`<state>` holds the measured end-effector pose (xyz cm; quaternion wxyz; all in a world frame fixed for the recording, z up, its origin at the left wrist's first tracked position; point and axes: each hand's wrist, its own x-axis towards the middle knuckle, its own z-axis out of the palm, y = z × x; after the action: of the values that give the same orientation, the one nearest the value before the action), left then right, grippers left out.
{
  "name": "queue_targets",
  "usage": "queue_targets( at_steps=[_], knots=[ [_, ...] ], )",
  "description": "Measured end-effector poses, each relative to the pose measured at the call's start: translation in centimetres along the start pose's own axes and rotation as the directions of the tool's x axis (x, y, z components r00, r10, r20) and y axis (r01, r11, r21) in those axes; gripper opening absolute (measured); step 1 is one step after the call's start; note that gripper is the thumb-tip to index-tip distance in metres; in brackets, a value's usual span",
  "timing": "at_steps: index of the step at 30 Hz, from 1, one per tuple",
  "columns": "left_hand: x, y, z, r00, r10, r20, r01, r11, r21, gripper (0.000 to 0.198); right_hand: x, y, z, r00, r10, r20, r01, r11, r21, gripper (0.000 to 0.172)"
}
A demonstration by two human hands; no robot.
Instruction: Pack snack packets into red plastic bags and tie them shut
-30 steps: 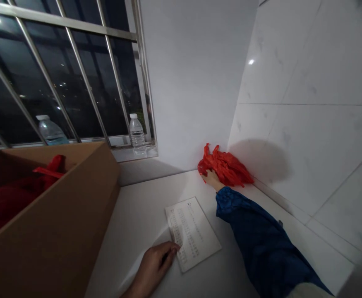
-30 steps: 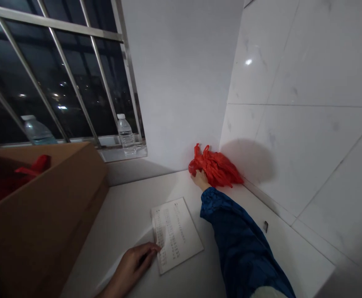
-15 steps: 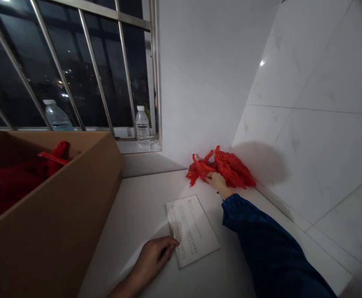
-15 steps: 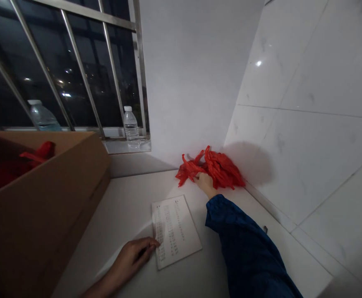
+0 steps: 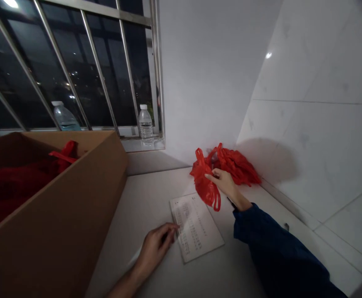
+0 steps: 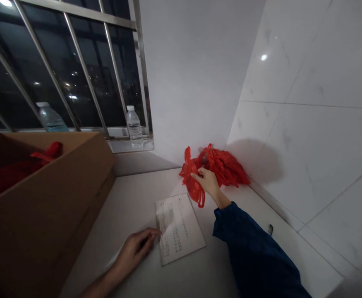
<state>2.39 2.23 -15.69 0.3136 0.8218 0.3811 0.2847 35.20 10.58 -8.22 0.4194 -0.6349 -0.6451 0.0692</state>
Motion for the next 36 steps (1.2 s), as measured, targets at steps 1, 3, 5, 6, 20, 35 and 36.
queue_targets(
  at_steps=[1,3,5,6,20,35,36],
  knots=[
    [0.2,0.5,-0.3,0.998,-0.016,-0.064,0.015,1.0,-0.02,0.031,-1.0,-0.9,0.0,0.999,-0.033,0.019,0.032,0.999,0.034,0.037],
    [0.9,2.1,-0.8,0.981,-0.026,-0.195,0.015,0.998,-0.06,0.029,-3.4,-2.9,0.6,0.994,-0.084,0.065,0.078,0.992,0.095,0.043],
    [1.8,3.8,-0.9,0.962,0.003,-0.273,-0.025,0.997,-0.078,0.026,-5.9,-4.6,1.9,0.983,-0.131,0.126,0.112,0.982,0.15,0.045],
    [2.2,4.5,-0.7,0.961,0.018,-0.274,-0.04,0.996,-0.074,0.024,-7.0,-5.4,2.6,0.977,-0.148,0.152,0.12,0.976,0.18,0.045],
    [3.2,4.2,-0.5,0.979,0.044,-0.199,-0.061,0.995,-0.08,0.015,-12.5,-6.2,3.2,0.911,-0.137,0.389,-0.166,0.742,0.65,0.024],
    [2.5,6.3,-3.3,0.945,0.152,-0.29,-0.097,0.976,0.196,0.018,-12.2,-6.2,0.5,0.937,-0.155,0.313,-0.039,0.843,0.537,0.023],
    [2.4,6.9,-3.1,0.947,0.149,-0.286,-0.094,0.976,0.196,0.02,-12.3,-6.4,0.5,0.941,-0.155,0.3,-0.022,0.857,0.515,0.02]
  ],
)
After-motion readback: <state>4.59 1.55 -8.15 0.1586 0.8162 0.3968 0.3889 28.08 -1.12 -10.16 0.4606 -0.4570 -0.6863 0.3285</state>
